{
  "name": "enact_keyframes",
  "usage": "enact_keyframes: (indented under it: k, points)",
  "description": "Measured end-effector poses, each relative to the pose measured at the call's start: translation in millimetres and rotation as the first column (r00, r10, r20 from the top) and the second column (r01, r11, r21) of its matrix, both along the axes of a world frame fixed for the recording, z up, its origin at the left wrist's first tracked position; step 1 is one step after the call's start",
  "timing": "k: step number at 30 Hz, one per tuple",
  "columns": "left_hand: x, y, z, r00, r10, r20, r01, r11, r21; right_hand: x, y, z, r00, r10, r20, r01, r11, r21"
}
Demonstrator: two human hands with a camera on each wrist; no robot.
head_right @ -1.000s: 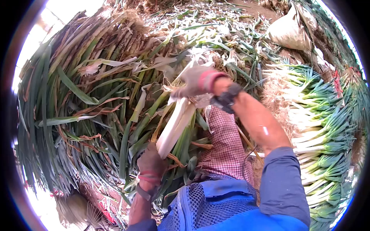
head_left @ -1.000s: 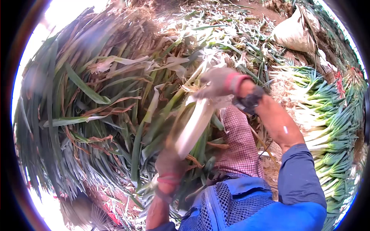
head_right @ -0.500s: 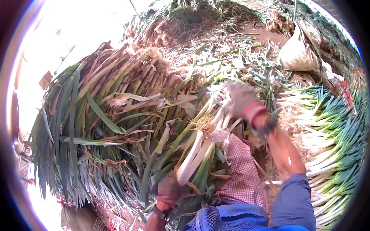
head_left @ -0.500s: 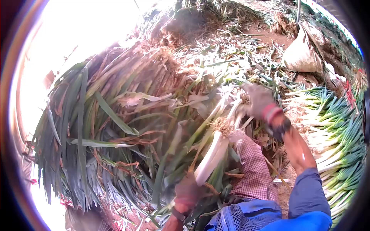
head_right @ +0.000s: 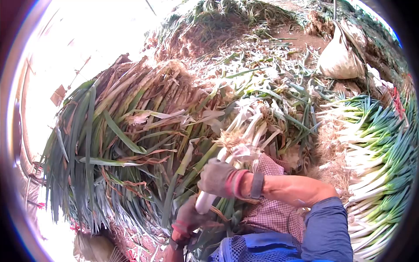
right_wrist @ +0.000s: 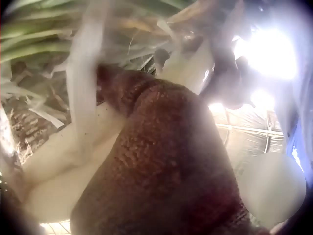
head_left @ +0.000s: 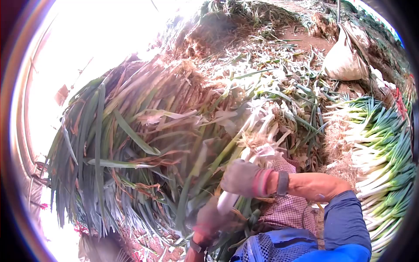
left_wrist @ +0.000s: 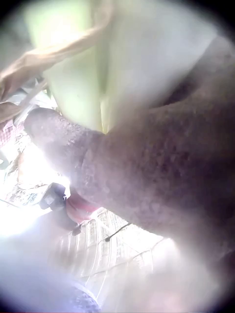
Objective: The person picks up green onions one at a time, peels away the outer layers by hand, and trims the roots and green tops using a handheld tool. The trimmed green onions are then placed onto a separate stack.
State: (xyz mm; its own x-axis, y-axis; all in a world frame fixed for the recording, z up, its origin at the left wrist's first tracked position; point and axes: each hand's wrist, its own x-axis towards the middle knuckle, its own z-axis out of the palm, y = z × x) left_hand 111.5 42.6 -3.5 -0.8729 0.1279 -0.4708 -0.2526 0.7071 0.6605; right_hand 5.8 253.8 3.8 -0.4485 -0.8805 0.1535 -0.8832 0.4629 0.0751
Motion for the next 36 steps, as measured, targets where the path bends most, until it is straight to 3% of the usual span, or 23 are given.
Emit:
enact_keyframes:
  k: [2,3,4,5,6,8,9,10,12,13,16,17,18,19,20,21,22,24,25,27,32,34,36]
  points:
    - [2.2,-0.7,-18.9,0.887,-0.03,-0.461,-0.031,0.992,-0.124,-8.3,-2.3,16.6,0.992,0.003,-0.126,-0.002,1.0,0.008]
    - [14.2,12.1,1.9,0.683,-0.127,-0.719,-0.092,0.962,-0.256,-13.4,-0.9,21.4,0.986,-0.021,-0.164,0.016,0.999,-0.033]
    - [20.3,28.2,10.9,0.461,-0.178,-0.869,-0.184,0.939,-0.29,-18.0,3.5,26.5,0.976,-0.045,-0.215,0.011,0.988,-0.154]
    - [33.2,36.6,18.4,0.388,-0.225,-0.894,-0.138,0.945,-0.298,-35.5,5.2,13.1,0.916,-0.024,-0.401,-0.13,0.927,-0.351]
    - [46.9,43.1,20.2,0.312,-0.267,-0.912,-0.064,0.952,-0.3,-43.0,4.7,23.0,0.946,-0.042,-0.32,-0.089,0.919,-0.384]
    - [55.6,58.0,1.8,0.456,-0.279,-0.845,0.332,0.935,-0.129,-44.6,45.4,48.5,0.76,-0.197,-0.62,-0.197,0.839,-0.507]
    - [56.7,72.1,-1.9,0.806,-0.017,-0.591,0.206,0.945,0.254,-38.8,70.1,76.2,0.817,-0.239,-0.525,-0.021,0.898,-0.44]
    - [58.0,85.7,-4.8,0.977,0.163,-0.138,-0.079,0.875,0.478,-32.0,94.9,104.6,0.848,-0.296,-0.439,0.151,0.93,-0.335]
    - [-4.0,35.6,-103.4,0.941,-0.021,-0.337,0.144,0.928,0.344,-14.0,170.3,134.0,0.792,-0.474,-0.385,0.355,0.87,-0.341]
    - [-28.2,46.3,-79.4,0.901,0.03,-0.432,0.135,0.928,0.346,10.6,221.9,150.6,0.726,-0.513,-0.459,0.384,0.855,-0.348]
    - [-91.3,85.8,23.8,0.754,0.138,-0.642,0.208,0.877,0.433,75.9,339.9,157.5,0.57,-0.809,-0.141,0.658,0.553,-0.511]
    - [-108.3,100.4,48.2,0.717,0.143,-0.682,0.27,0.845,0.461,109.0,373.7,144.4,0.433,-0.901,0.014,0.746,0.349,-0.568]
    - [-122.4,114.1,66.9,0.694,0.127,-0.709,0.337,0.813,0.475,152.8,405.0,129.4,0.322,-0.926,-0.197,0.674,0.371,-0.639]
    - [-132.9,128.2,78.6,0.681,0.109,-0.724,0.399,0.774,0.492,198.0,436.4,106.3,0.201,-0.973,-0.11,0.703,0.222,-0.675]
    - [-139.8,142.9,83.5,0.684,0.075,-0.726,0.451,0.739,0.501,243.9,439.8,100.9,0.022,-0.971,0.239,0.739,-0.145,-0.657]
    - [-143.7,154.3,81.1,0.698,0.025,-0.715,0.49,0.713,0.502,280.7,453.8,72.7,-0.147,-0.92,0.363,0.615,-0.372,-0.695]
    - [-148.8,167.2,77.6,0.695,-0.013,-0.719,0.52,0.7,0.489,307.3,455.5,47.3,-0.138,-0.768,0.625,0.425,-0.616,-0.663]
    - [-143.1,179.5,40.8,0.736,-0.149,-0.66,0.553,0.695,0.46,361.6,479.6,-35.1,-0.068,-0.593,0.802,0.328,-0.773,-0.544]
    - [-142.2,184.7,25.6,0.761,-0.2,-0.618,0.556,0.691,0.462,363.1,468.0,-61.6,0.058,-0.416,0.908,0.086,-0.904,-0.42]
    - [-137.3,181.9,-5.6,0.893,-0.225,-0.39,0.411,0.76,0.504,385.8,485.2,-146.9,0.525,-0.094,0.846,0.033,-0.991,-0.13]
    - [-154.9,119.7,-77.4,0.956,-0.188,-0.227,0.27,0.867,0.419,433.8,526.1,-239.3,0.476,-0.218,0.852,-0.058,-0.974,-0.218]
    - [-168.2,92.4,-88.8,0.953,-0.209,-0.22,0.275,0.902,0.332,457.2,520.9,-219.0,-0.12,-0.266,0.957,0.113,-0.961,-0.253]
    - [-184.8,52.5,-114.8,0.95,-0.262,-0.169,0.301,0.912,0.279,461.8,513.7,-207.5,-0.63,-0.343,0.697,0.325,-0.931,-0.165]
